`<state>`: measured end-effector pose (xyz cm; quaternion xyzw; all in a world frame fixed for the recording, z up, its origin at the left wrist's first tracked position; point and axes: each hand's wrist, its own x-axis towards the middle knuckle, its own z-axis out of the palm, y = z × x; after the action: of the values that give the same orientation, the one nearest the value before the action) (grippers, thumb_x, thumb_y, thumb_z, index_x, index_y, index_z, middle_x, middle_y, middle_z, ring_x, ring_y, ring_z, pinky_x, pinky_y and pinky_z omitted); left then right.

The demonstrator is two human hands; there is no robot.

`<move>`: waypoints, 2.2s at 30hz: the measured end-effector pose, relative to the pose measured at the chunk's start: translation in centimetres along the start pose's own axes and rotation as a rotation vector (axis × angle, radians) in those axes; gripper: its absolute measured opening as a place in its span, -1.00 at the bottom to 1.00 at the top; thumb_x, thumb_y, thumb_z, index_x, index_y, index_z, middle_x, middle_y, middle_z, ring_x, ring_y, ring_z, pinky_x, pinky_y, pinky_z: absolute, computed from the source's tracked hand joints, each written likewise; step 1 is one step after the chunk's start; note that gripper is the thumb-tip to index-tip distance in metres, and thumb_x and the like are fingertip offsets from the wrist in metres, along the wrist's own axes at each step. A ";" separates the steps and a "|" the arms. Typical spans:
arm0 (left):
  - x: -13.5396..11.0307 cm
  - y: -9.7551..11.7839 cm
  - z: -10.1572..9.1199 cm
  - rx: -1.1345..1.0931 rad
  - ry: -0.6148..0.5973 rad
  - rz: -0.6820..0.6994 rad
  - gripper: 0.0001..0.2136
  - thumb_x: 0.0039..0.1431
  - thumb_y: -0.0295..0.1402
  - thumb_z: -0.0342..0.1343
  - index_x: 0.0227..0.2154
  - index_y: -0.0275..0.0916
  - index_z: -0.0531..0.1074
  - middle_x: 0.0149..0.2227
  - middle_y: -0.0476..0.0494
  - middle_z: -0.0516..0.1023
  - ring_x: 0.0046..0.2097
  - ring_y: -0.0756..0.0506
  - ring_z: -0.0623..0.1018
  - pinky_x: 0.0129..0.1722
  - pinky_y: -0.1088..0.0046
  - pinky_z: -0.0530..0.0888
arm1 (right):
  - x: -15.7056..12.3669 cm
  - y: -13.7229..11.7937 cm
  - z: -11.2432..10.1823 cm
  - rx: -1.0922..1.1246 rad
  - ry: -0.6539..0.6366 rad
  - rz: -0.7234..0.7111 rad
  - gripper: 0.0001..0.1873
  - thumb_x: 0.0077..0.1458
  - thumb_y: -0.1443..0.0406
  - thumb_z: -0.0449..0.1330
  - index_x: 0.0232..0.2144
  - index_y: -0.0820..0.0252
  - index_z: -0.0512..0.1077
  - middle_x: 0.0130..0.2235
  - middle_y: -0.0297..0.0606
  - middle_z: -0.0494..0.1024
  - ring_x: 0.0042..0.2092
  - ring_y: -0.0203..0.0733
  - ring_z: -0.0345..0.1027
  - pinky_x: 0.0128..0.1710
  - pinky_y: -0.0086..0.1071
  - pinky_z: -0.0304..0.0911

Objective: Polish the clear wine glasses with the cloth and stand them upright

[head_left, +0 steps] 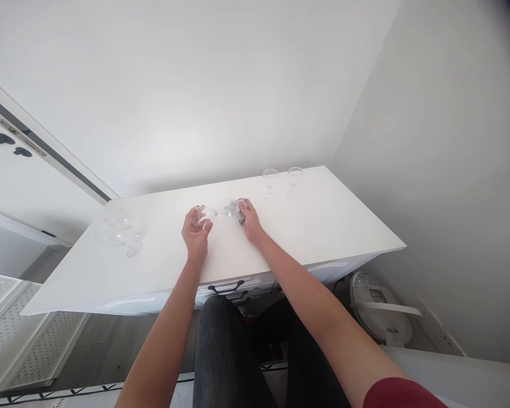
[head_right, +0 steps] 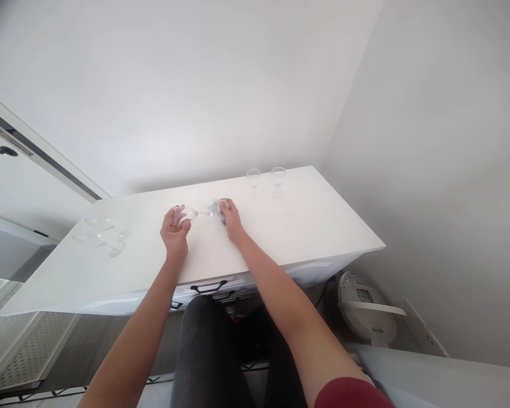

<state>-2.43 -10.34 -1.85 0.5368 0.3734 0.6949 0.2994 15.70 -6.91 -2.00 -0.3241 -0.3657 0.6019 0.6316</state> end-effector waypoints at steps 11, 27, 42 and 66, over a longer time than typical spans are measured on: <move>-0.4 1.4 0.7 0.014 -0.187 -0.063 -0.41 0.04 -0.06 0.45 0.12 -0.08 0.47 0.23 -0.31 0.47 0.20 -0.27 0.49 -0.13 0.27 0.69 | -1.2 -0.4 0.5 -0.290 -0.087 -0.089 -0.67 0.21 -0.03 0.22 -0.22 0.07 0.37 -0.30 -0.35 0.43 -0.35 -0.31 0.27 -0.41 -0.44 0.27; -0.5 0.8 0.5 0.055 -0.161 -0.042 -0.41 0.10 -0.04 0.41 0.14 -0.14 0.46 0.21 -0.36 0.53 0.15 -0.26 0.55 -0.13 0.26 0.65 | -1.2 -0.6 0.5 -0.302 -0.076 -0.109 -0.57 0.17 -0.11 0.25 -0.33 0.11 0.36 -0.39 -0.34 0.37 -0.44 -0.33 0.19 -0.56 -0.46 0.09; -0.6 0.2 0.7 -0.086 -0.198 -0.098 -0.52 0.13 -0.20 0.43 0.05 -0.09 0.39 0.05 -0.25 0.59 -0.01 -0.17 0.66 -0.11 0.28 0.63 | -0.6 0.1 0.8 -0.154 -0.044 0.178 -0.50 0.06 -0.17 0.30 -0.35 0.12 0.39 -0.41 -0.38 0.45 -0.51 -0.36 0.25 -0.68 -0.54 0.02; -0.1 0.6 0.7 0.352 0.044 -0.125 -0.49 0.11 -0.14 0.40 0.12 -0.03 0.47 -0.01 -0.19 0.53 -0.09 -0.10 0.56 -0.30 0.48 0.51 | -2.2 1.1 0.8 -1.634 -0.665 -0.460 -0.60 0.33 0.16 0.09 0.14 -0.10 0.52 0.27 -0.37 0.47 -0.06 -0.17 0.54 -0.19 -0.33 0.35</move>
<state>-1.77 -10.61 -1.30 0.5413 0.5282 0.6103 0.2354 14.45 -9.07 -2.69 -0.3996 -0.8972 0.0769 0.1718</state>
